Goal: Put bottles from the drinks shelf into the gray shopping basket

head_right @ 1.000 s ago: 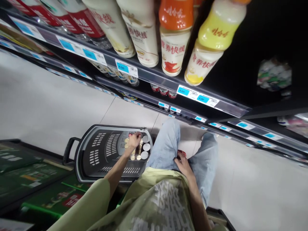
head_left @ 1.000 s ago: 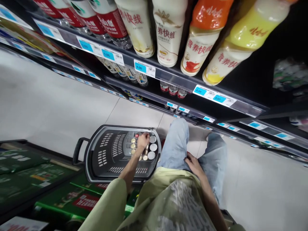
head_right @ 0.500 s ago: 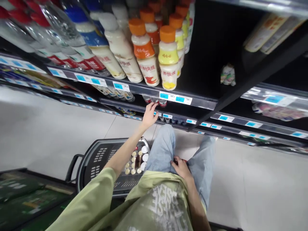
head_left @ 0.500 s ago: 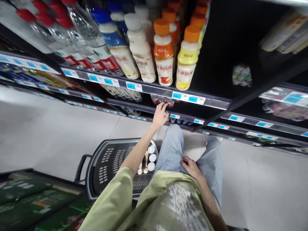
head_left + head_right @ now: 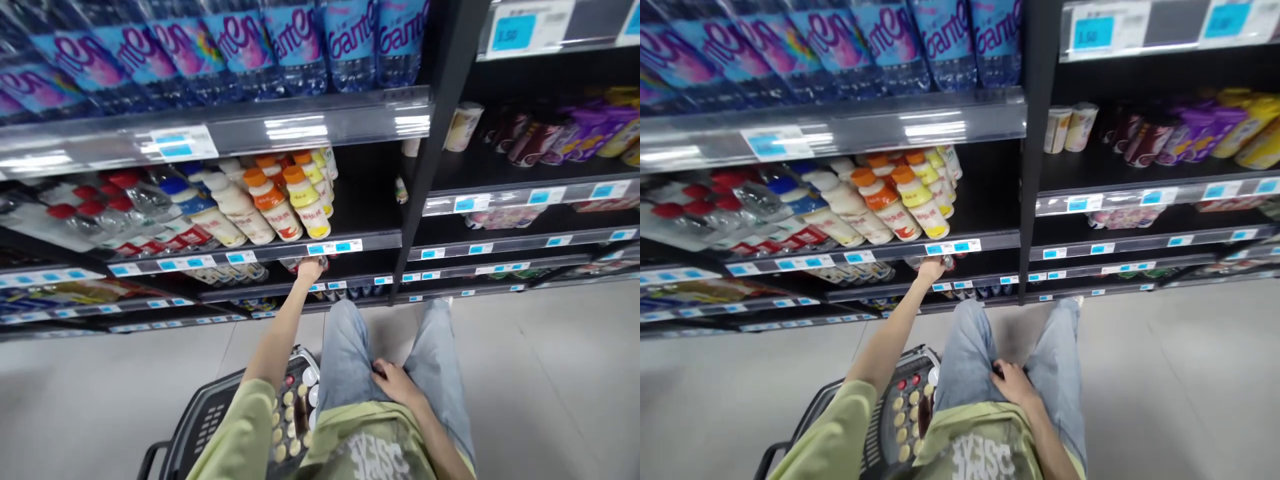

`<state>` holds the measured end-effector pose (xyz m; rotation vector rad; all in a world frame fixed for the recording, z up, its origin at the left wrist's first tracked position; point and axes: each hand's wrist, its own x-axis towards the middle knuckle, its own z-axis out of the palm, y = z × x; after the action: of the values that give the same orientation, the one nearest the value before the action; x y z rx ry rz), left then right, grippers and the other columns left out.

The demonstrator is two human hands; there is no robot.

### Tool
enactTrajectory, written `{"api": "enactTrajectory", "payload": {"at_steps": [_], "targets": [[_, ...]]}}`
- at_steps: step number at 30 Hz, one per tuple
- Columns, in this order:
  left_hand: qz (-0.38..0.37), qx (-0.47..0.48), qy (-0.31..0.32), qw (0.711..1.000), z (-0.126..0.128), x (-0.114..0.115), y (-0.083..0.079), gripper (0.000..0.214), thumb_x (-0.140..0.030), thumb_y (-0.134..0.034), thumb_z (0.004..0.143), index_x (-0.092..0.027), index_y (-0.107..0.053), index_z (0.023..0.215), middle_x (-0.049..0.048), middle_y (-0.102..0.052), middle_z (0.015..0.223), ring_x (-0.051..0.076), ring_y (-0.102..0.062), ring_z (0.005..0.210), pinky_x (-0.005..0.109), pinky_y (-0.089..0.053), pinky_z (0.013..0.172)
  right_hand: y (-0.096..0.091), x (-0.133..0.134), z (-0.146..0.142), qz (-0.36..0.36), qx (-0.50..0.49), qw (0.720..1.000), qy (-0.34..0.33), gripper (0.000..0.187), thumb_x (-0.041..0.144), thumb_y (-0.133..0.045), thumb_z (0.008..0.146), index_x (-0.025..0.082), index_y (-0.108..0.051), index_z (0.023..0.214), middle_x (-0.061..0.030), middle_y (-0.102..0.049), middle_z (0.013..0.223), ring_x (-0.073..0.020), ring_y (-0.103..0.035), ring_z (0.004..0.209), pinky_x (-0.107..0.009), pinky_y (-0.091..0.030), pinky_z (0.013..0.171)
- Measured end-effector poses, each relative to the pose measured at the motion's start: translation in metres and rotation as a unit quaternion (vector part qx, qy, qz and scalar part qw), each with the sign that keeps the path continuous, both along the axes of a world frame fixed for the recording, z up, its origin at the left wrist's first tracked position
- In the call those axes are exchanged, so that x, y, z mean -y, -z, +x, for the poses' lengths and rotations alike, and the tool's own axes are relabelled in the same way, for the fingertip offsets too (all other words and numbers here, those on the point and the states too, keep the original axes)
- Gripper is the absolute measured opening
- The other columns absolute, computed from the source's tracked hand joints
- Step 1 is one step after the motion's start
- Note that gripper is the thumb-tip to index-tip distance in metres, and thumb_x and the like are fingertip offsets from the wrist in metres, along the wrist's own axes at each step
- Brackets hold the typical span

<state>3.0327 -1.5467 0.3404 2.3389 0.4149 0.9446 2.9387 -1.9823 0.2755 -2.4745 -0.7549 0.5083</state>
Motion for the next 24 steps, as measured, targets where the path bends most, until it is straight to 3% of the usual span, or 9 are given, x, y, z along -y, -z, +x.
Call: {"api": "enactTrajectory", "payload": {"at_steps": [5, 9, 13, 17, 22, 24], "targets": [[0.019, -0.071, 0.031, 0.997, -0.027, 0.018, 0.012, 0.018, -0.016, -0.063, 0.095, -0.018, -0.065, 0.112, 0.0207, -0.061, 0.138, 0.034, -0.071, 0.113, 0.043, -0.056, 0.097, -0.003, -0.008, -0.001, 0.025, 0.002, 1.000, 0.008, 0.022, 0.044, -0.066, 0.084, 0.029, -0.074, 0.098, -0.0116, -0.083, 0.103, -0.0397, -0.076, 0.107, -0.049, -0.054, 0.097], [0.027, -0.130, 0.047, 0.990, -0.051, 0.050, 0.039, 0.027, -0.007, -0.066, 0.087, -0.020, -0.063, 0.110, 0.0159, -0.061, 0.130, 0.031, -0.071, 0.114, 0.037, -0.057, 0.096, -0.005, -0.011, -0.004, 0.014, 0.000, 1.000, 0.007, 0.022, 0.043, -0.065, 0.083, 0.030, -0.075, 0.098, -0.0119, -0.083, 0.103, -0.0394, -0.075, 0.110, -0.049, -0.054, 0.099], [0.009, -0.169, 0.015, 0.985, -0.068, 0.071, 0.059, 0.027, -0.008, -0.065, 0.086, -0.021, -0.060, 0.109, 0.0145, -0.060, 0.128, 0.029, -0.074, 0.103, 0.037, -0.058, 0.088, -0.005, -0.012, -0.007, 0.045, -0.010, 0.999, 0.026, 0.021, 0.044, -0.067, 0.079, 0.033, -0.076, 0.094, -0.0126, -0.082, 0.100, -0.0406, -0.074, 0.109, -0.051, -0.053, 0.099], [-0.010, -0.156, -0.003, 0.988, -0.077, 0.076, 0.054, 0.017, -0.018, -0.066, 0.091, -0.023, -0.057, 0.105, 0.0132, -0.060, 0.125, 0.029, -0.075, 0.104, 0.036, -0.059, 0.088, -0.003, -0.014, -0.006, 0.077, -0.015, 0.996, 0.039, 0.014, 0.041, -0.071, 0.073, 0.036, -0.075, 0.085, -0.0119, -0.080, 0.094, -0.0409, -0.074, 0.105, -0.051, -0.052, 0.097], [-0.030, -0.120, -0.010, 0.992, -0.083, 0.082, 0.033, 0.013, -0.021, -0.060, 0.092, -0.026, -0.049, 0.092, 0.0073, -0.065, 0.101, 0.027, -0.076, 0.095, 0.038, -0.060, 0.087, 0.004, -0.014, -0.003, 0.049, 0.003, 0.999, 0.016, 0.023, 0.041, -0.065, 0.080, 0.031, -0.077, 0.096, -0.0133, -0.081, 0.104, -0.0380, -0.074, 0.111, -0.047, -0.052, 0.099], [-0.106, -0.092, -0.009, 0.990, -0.084, 0.088, 0.025, 0.010, -0.026, -0.054, 0.096, -0.027, -0.045, 0.091, 0.0033, -0.062, 0.089, 0.024, -0.076, 0.082, 0.036, -0.061, 0.076, 0.007, -0.014, -0.002, 0.050, 0.005, 0.999, 0.016, 0.028, 0.042, -0.064, 0.081, 0.028, -0.077, 0.101, -0.0135, -0.081, 0.106, -0.0375, -0.074, 0.112, -0.046, -0.052, 0.101]]}}
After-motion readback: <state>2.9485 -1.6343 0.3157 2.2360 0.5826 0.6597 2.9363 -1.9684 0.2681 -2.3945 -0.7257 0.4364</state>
